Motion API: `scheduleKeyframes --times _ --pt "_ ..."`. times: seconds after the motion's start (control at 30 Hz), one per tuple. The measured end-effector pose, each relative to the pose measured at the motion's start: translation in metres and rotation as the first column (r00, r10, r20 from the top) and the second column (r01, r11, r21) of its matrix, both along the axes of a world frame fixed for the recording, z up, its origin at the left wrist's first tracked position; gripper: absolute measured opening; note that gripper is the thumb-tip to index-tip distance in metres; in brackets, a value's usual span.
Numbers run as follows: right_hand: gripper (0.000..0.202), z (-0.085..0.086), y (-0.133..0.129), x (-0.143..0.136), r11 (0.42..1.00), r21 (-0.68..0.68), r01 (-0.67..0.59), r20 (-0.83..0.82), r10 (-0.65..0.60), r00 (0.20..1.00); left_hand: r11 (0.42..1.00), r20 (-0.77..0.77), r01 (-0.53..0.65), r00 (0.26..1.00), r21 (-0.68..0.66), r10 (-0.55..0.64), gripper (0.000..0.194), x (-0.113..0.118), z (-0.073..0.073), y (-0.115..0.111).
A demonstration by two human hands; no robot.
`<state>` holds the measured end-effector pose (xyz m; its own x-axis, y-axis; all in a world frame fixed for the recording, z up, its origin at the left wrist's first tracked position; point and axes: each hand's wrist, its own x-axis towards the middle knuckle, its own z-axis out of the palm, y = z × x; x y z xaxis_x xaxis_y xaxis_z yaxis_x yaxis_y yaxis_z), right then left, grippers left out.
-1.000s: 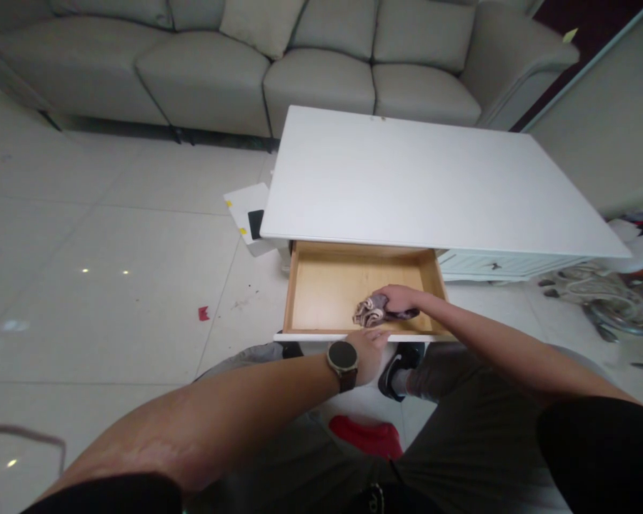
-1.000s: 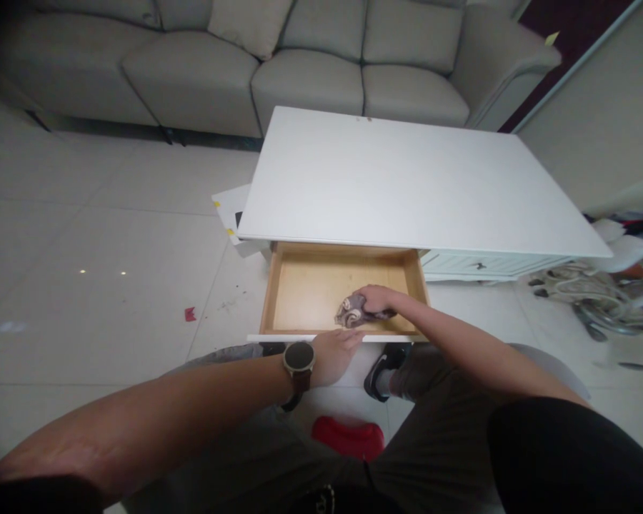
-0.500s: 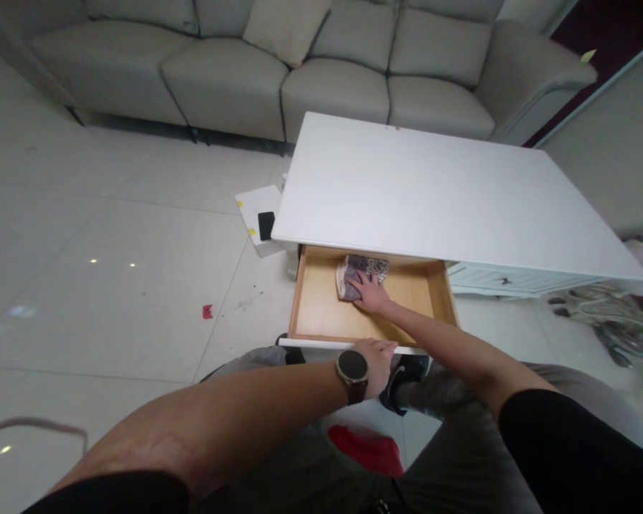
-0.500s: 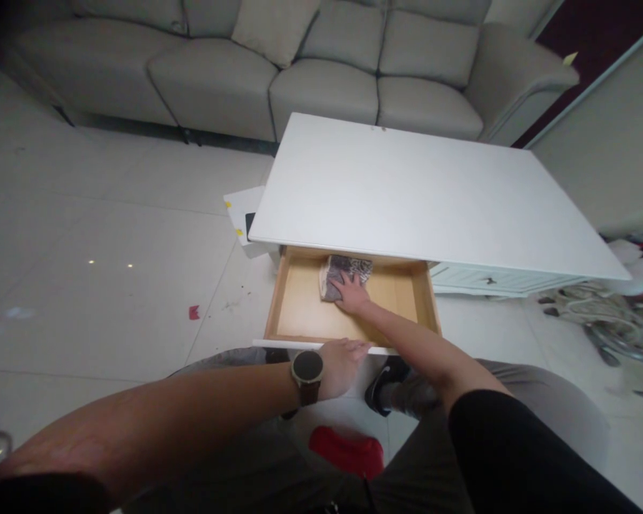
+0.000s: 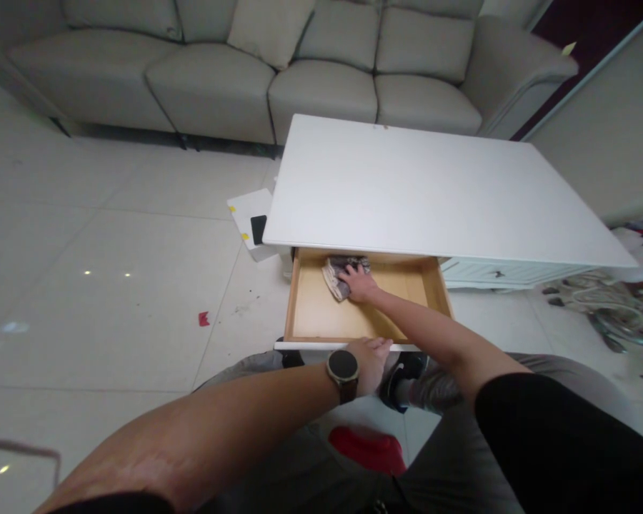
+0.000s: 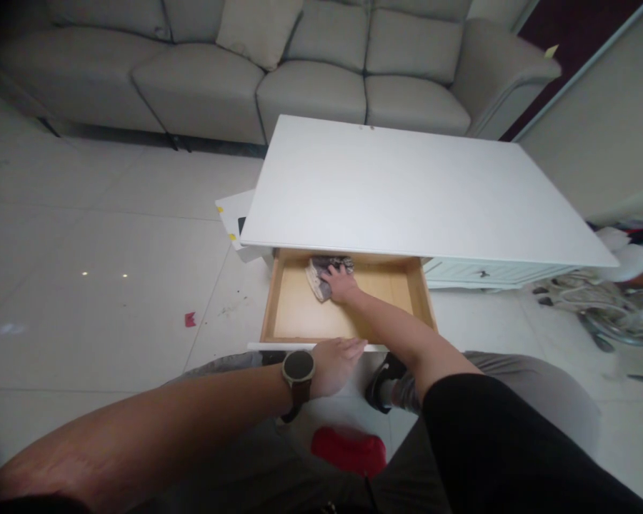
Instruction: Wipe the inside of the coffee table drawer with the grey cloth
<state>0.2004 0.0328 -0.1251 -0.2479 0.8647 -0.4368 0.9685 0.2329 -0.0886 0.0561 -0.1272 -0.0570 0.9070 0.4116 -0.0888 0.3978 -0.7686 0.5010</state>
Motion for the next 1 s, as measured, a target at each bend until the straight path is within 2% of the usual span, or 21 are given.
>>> scheduleKeyframes --times 0.13,0.2,0.27,0.33,0.43,0.5,0.7,0.83,1.0 --pt "0.08 0.0 -0.028 0.104 0.979 -0.007 0.204 0.164 -0.2 0.966 0.999 -0.013 -0.022 1.0 -0.026 0.022 0.045 0.0 0.003 0.001" --pt "0.086 -0.001 -0.045 0.147 0.958 -0.028 0.287 0.232 -0.273 0.934 1.0 -0.018 -0.023 1.0 -0.017 0.023 0.045 0.0 0.001 0.001" --pt "0.093 -0.002 -0.061 0.175 0.971 -0.09 0.22 0.215 -0.197 0.957 1.0 -0.023 -0.013 1.0 0.0 0.013 0.044 -0.001 -0.004 -0.001" --pt "0.102 -0.003 -0.076 0.187 0.97 -0.181 0.16 0.18 -0.127 0.975 1.0 -0.03 0.007 1.0 0.014 -0.006 0.044 -0.001 -0.01 -0.002" --pt "0.109 -0.004 -0.094 0.184 0.95 -0.296 0.101 0.149 -0.059 0.987 0.999 -0.049 0.043 0.998 0.02 -0.042 0.046 -0.001 -0.015 -0.002" --pt "0.106 -0.004 -0.101 0.179 0.946 -0.32 0.049 0.127 -0.008 0.992 0.999 -0.069 0.049 0.996 0.02 -0.047 0.046 0.0 -0.016 -0.002" --pt "0.082 0.001 -0.099 0.162 0.973 -0.227 -0.043 0.095 0.066 0.993 0.999 -0.121 0.044 0.992 -0.01 -0.045 0.051 0.006 -0.014 0.002" --pt "0.082 0.001 -0.082 0.126 0.971 -0.207 -0.118 0.091 0.139 0.986 0.998 -0.124 0.055 0.991 -0.024 -0.058 0.054 0.008 -0.014 0.004" --pt "0.079 -0.002 -0.049 0.055 0.965 -0.157 -0.211 0.016 0.216 0.976 0.994 -0.179 0.068 0.98 -0.085 -0.082 0.053 0.015 -0.019 0.006"
